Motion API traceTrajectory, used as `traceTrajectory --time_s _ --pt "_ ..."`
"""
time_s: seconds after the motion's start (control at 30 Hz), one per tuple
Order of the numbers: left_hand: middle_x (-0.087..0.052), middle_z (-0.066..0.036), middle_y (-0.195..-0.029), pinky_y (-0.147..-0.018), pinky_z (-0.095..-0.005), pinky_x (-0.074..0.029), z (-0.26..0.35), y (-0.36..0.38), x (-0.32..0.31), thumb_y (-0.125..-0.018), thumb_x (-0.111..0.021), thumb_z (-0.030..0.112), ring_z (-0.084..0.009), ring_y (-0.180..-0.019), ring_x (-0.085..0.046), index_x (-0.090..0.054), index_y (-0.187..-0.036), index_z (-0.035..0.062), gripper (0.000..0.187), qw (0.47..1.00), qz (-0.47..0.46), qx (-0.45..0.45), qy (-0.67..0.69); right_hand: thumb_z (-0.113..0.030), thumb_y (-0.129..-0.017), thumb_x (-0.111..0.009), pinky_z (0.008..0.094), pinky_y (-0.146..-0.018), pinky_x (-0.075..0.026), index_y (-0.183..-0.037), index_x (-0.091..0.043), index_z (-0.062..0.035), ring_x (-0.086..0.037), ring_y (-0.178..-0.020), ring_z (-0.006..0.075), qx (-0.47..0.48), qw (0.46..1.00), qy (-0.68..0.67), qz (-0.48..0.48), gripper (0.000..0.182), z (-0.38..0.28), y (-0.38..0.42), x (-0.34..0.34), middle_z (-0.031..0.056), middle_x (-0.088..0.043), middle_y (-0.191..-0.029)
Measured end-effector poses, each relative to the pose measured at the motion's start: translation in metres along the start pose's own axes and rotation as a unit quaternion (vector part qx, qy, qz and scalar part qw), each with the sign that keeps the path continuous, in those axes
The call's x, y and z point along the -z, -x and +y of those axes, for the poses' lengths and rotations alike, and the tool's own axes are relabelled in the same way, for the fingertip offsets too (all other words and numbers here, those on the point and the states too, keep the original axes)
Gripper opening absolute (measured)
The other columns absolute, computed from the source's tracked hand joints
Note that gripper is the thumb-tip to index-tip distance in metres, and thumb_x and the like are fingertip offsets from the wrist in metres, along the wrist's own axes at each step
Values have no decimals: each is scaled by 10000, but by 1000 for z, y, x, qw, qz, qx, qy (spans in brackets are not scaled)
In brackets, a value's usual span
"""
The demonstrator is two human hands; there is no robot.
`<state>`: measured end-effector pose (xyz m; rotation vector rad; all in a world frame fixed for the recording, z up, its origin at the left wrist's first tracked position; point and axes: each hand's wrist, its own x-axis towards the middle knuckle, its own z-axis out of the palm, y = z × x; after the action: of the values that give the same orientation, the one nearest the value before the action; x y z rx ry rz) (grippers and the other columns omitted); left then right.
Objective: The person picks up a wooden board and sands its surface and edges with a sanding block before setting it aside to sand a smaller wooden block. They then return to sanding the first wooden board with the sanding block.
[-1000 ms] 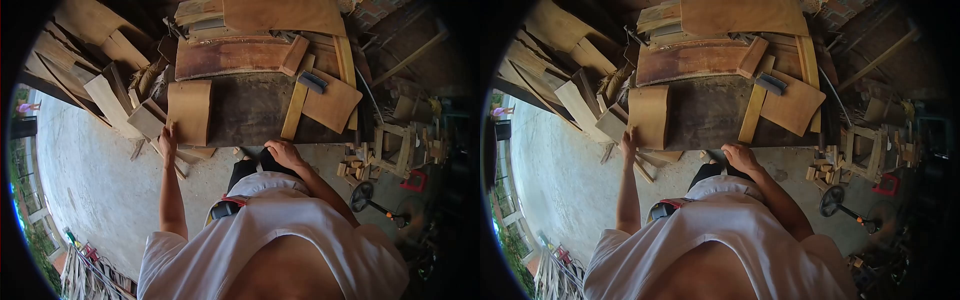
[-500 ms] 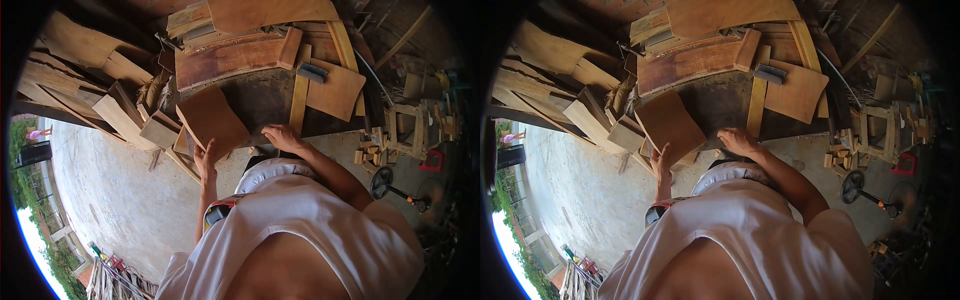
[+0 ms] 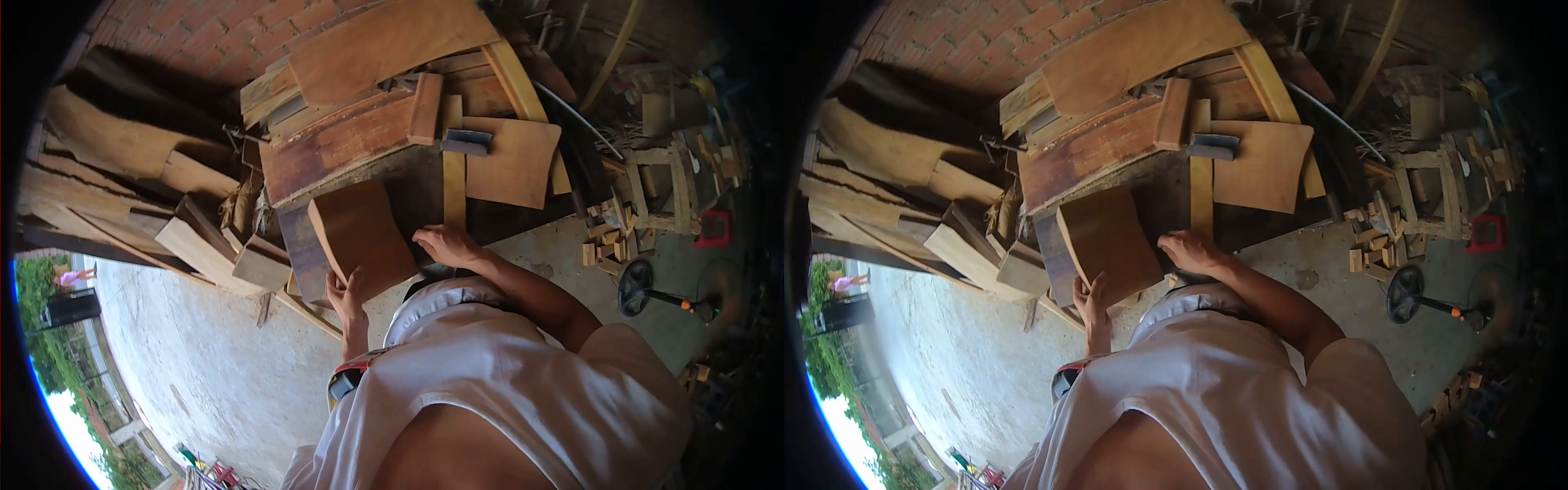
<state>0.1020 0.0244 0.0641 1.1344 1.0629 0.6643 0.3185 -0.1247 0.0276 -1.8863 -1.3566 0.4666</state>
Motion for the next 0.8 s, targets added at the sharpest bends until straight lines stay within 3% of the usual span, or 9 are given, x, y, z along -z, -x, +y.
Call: traceTrajectory --time_s 0.2,0.27,0.3,0.37,0.4,0.5,0.6,0.7,0.8 --pt "-685 -66 -904 -685 -287 -506 -16 -25 5 -922 -701 321 -140 -778 -628 -658 -1098 -14 381 994 32 10 -101 -174 -920 -586 442 -695 -540 -979 -657 -97 -672 -814 355 -13 999 49 -16 120 8 6 8 118 -671 -874" --pt "-712 -114 -922 -671 -309 -523 -16 -31 13 -942 -653 423 -169 -760 -654 -672 -1111 -41 495 957 54 13 -284 -167 -912 -595 436 -689 -543 -990 -659 -97 -673 -813 355 -10 998 53 -22 123 6 6 11 126 -677 -889" --pt "-694 -171 -890 -704 -389 -531 -13 -28 8 -935 -635 475 -262 -764 -665 -670 -1077 -54 550 953 70 -15 -294 -162 -906 -600 432 -690 -544 -995 -660 -97 -674 -816 354 -8 999 37 -21 125 5 6 11 128 -679 -896" --pt "-647 -215 -843 -764 -464 -508 -36 -43 28 -932 -638 452 -349 -814 -628 -670 -1045 -41 507 851 98 -99 -507 -135 -899 -602 431 -702 -547 -1004 -660 -94 -678 -836 348 -17 998 27 -52 127 -1 3 15 130 -686 -908" --pt "-600 -252 -818 -812 -503 -468 -23 -36 22 -938 -635 409 -417 -863 -559 -663 -1021 -30 447 862 86 -111 -487 -135 -899 -602 431 -702 -547 -1004 -660 -94 -678 -836 348 16 997 21 -69 127 -1 0 16 130 -686 -908" --pt "-646 -214 -865 -798 -455 -466 -27 -45 29 -911 -662 304 -371 -869 -551 -687 -1022 13 313 841 42 -165 -514 -137 -906 -576 443 -714 -552 -974 -658 -82 -683 -836 350 23 999 3 -40 120 3 -6 20 137 -694 -911" --pt "-685 -149 -868 -801 -415 -478 -3 -41 23 -886 -683 248 -320 -897 -561 -710 -1011 56 230 893 29 -116 -435 -113 -903 -595 427 -712 -548 -1007 -659 -82 -681 -864 339 21 999 15 -47 126 11 -3 16 127 -695 -919" --pt "-660 -180 -905 -848 -402 -475 0 -47 33 -889 -694 251 -314 -976 -553 -682 -1101 33 305 882 -41 -59 -466 -142 -911 -591 425 -706 -548 -995 -663 -87 -684 -847 338 18 995 42 -85 124 9 -8 15 116 -693 -911" --pt "-584 -221 -1094 -923 -410 -447 -106 -85 79 -900 -698 254 -349 -1051 -524 -596 -1252 5 444 920 17 -154 -360 -171 -913 -579 442 -708 -551 -1001 -651 -97 -683 -858 345 30 992 47 -114 136 14 -13 4 112 -689 -926"
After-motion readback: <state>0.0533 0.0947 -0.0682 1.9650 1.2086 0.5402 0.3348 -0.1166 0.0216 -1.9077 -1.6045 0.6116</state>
